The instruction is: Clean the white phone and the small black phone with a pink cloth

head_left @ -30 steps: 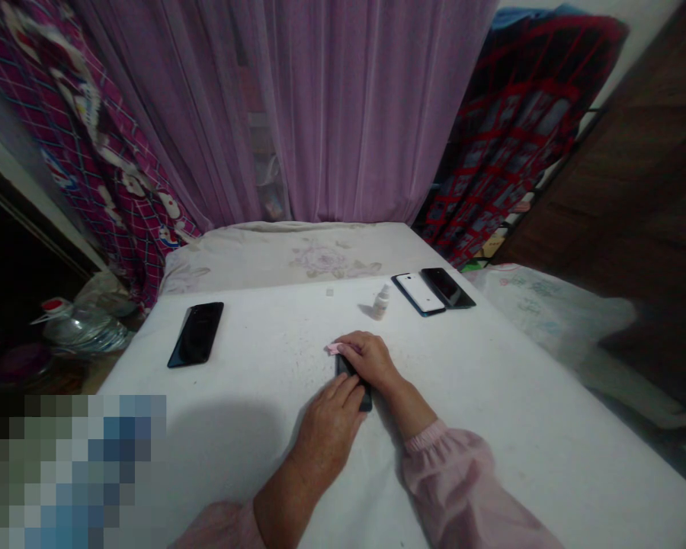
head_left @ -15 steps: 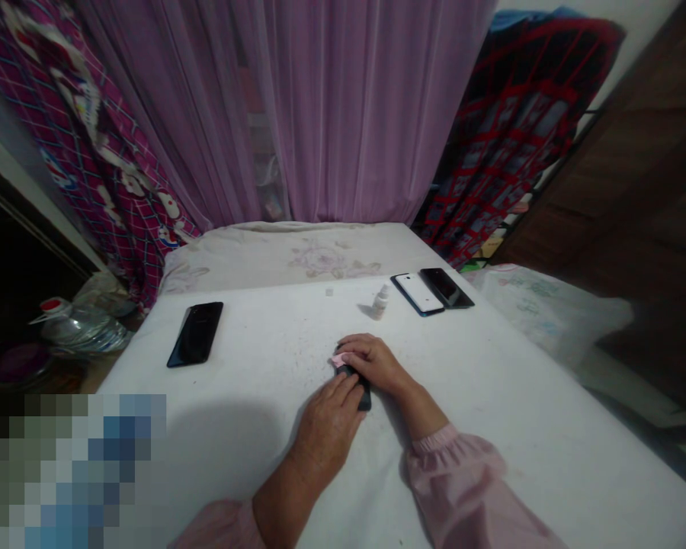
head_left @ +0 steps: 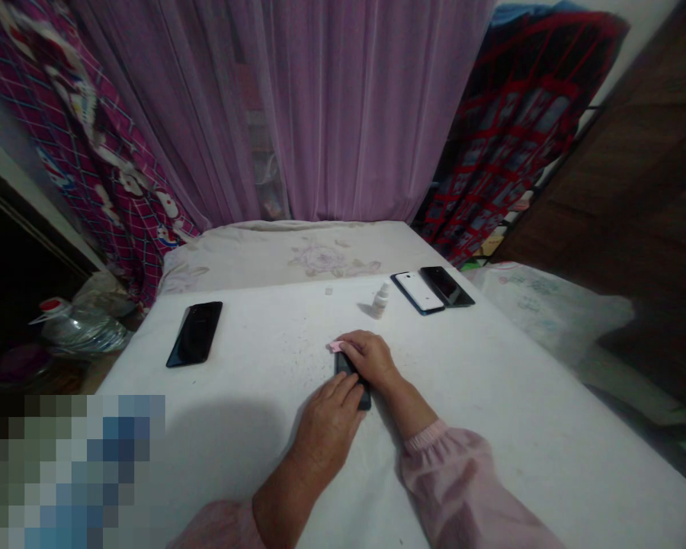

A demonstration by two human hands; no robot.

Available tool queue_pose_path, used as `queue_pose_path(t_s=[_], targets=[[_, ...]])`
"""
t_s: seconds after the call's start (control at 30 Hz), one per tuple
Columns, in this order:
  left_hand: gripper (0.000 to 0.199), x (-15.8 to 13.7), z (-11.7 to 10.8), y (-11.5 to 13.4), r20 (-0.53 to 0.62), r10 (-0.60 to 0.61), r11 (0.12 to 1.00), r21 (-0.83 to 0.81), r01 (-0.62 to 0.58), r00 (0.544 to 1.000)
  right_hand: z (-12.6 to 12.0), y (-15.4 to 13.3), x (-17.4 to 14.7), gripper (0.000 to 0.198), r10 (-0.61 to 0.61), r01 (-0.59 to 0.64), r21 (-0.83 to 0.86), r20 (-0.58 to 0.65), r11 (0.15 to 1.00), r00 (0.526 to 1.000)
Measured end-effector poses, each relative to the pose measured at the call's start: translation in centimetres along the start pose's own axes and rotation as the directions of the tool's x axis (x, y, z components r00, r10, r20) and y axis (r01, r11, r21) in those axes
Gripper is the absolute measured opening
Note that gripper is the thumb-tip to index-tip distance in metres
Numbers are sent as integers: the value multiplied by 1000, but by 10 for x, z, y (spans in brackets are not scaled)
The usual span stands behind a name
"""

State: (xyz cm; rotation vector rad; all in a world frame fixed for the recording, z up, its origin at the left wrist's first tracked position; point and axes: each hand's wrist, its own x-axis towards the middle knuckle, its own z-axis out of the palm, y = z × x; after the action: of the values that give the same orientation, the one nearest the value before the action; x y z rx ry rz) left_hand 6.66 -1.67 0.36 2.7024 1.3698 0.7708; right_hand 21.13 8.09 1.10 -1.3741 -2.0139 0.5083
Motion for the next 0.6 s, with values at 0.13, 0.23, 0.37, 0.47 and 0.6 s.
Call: queue_pose_path(t_s=[0.13,0.23,0.37,0.47,0.6], targets=[[28,0,0,1,5,-7,1000,6,7,1000,-6,4,-3,17,-95,88,146,45,985,994],[29,0,1,0,-1,-12,1000,6,12,1000,-11,9,-4,17,-155,134,236,73,962,985],[29,0,0,-1,-1,-16,1000,-8,16,1000,-16,13,-6,14,-154,116,250,140,961,978],[29,1,-2,-1,2,-1,1000,-7,1,1000,-17,12,-6,14,-163,125,248,139,961,977],[27,1,-3,0,7,-7,1000,-1,7,1000,-11,7,-5,17,-126,111,185,71,976,990]])
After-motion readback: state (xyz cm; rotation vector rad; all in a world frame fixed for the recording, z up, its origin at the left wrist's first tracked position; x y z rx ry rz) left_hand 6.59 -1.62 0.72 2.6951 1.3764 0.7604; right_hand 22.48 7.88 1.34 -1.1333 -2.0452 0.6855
